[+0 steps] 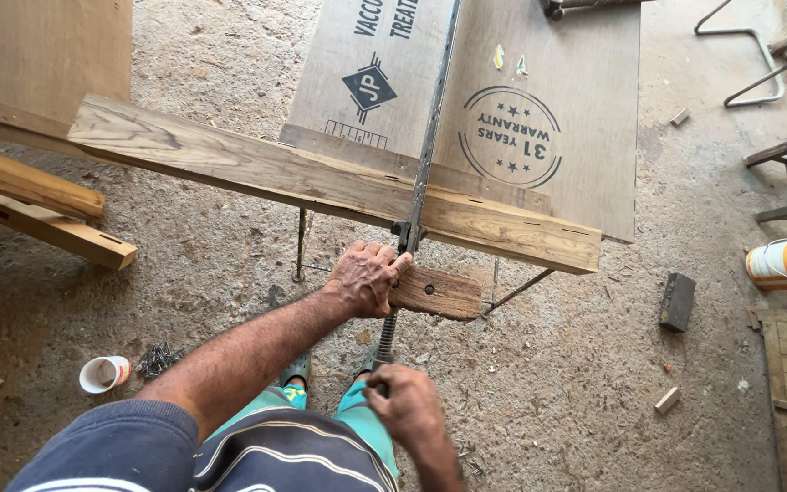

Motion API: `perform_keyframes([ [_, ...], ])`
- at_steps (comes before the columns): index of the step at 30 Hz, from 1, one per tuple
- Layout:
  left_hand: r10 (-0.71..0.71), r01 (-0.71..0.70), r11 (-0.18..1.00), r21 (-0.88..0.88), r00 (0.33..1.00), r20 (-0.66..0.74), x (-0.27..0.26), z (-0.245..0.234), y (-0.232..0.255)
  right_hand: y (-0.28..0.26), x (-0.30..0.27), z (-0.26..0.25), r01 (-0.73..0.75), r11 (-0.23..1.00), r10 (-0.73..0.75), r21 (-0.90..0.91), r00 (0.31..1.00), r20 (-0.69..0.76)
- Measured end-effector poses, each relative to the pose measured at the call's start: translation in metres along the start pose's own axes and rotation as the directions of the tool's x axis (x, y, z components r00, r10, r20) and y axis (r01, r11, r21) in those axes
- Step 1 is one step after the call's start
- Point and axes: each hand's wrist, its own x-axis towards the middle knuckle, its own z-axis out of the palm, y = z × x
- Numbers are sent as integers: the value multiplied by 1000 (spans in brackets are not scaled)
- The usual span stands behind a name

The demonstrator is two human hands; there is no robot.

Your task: The person uses a metal screw clamp to tighten two wooden planks together on a workbench. They repeatedly turn the clamp handle to increase pressure, then briefly remove and reinsert a small wooden block into the clamp before continuing to tighten the assembly.

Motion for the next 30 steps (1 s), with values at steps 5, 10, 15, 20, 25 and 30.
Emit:
perform_keyframes([
  [5,6,-9,999,-33,997,-80,4,4,-3,-1,-6,5,150,981,-127,122,976,-178],
  [10,9,-10,1000,-1,995,-94,3,8,0,15,-1,2,219,956,-178,197,962,-207],
  [15,-8,5,1000,26,994,109,8,7,-2,5,3,-2,195,967,-169,164,973,-158],
  [20,-1,1,1000,10,1000,21,5,5,-1,-11,-10,-12,96,982,-81,160,992,-99],
  [25,-7,6,1000,27,998,55,2,-1,1,-20,-16,-21,125,981,-113,146,990,-87],
  [30,-1,0,1000,31,999,43,3,-3,1,-24,-17,-22,95,989,-88,112,994,-68],
])
